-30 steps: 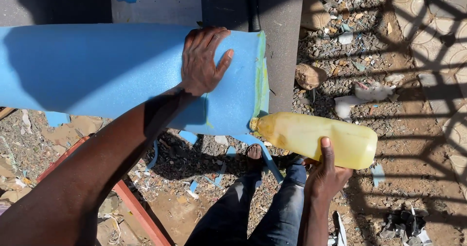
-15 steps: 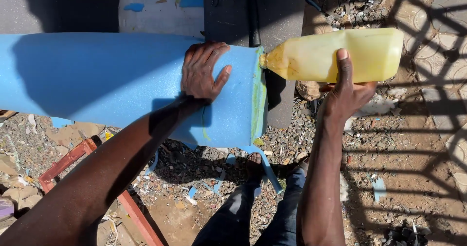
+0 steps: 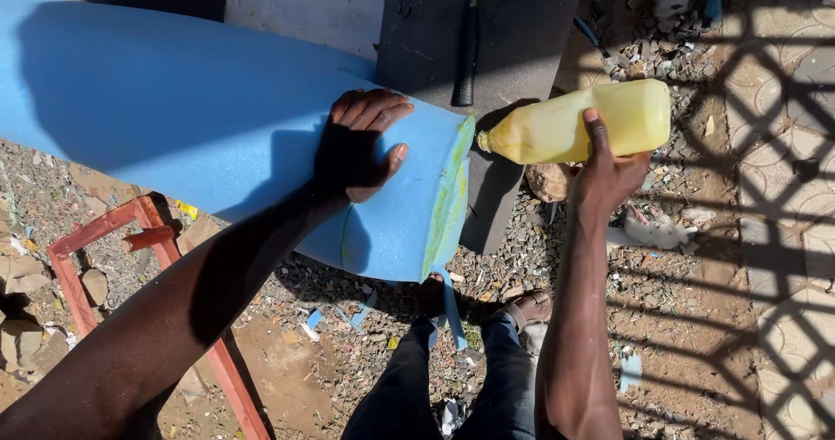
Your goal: Applying adhesive to foam padding and fitting it onto the armrest of a chair frame during reupholstery.
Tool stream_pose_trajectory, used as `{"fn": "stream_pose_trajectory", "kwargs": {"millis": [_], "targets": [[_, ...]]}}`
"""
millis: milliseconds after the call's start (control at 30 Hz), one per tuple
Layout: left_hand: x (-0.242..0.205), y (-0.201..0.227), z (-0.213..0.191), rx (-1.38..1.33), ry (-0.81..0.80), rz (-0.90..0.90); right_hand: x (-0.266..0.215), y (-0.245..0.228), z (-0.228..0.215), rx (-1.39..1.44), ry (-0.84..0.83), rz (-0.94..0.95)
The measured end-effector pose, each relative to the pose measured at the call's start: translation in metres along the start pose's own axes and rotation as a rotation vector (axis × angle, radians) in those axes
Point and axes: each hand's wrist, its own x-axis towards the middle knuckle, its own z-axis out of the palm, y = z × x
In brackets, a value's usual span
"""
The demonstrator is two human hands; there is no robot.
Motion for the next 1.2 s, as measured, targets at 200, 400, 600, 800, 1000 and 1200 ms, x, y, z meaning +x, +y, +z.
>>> {"fn": "stream_pose_trajectory", "kwargs": {"millis": [200,400,600,800,1000,1200], "targets": [[0.003,-0.003,-0.003,-0.064,-0.049,-0.007,0.022,0.056,0.004,-0.058,-0.056,0.183],[-0.002,-0.005,0.004,0.058,-0.017,0.016,-0.001,0.091,-0.071,-0.193,-0.090,0.380],[-0.004,-0.001,0.020,0.007,0.118,-0.002,0.014,0.138,-0.051,0.101,-0.135,0.376],[-0.005,0.006,0.016,-0.014,0.110,-0.038,-0.060,0.029,-0.088,-0.576,-0.241,0.031],[-0.006,0.012,0.004,-0.060,-0.017,-0.110,-0.045,0.090,-0.070,-0.136,-0.116,0.388],[-0.006,0.011,0.003,-0.083,-0.005,-0.125,-0.132,0.043,-0.117,-0.730,-0.202,0.604]]}}
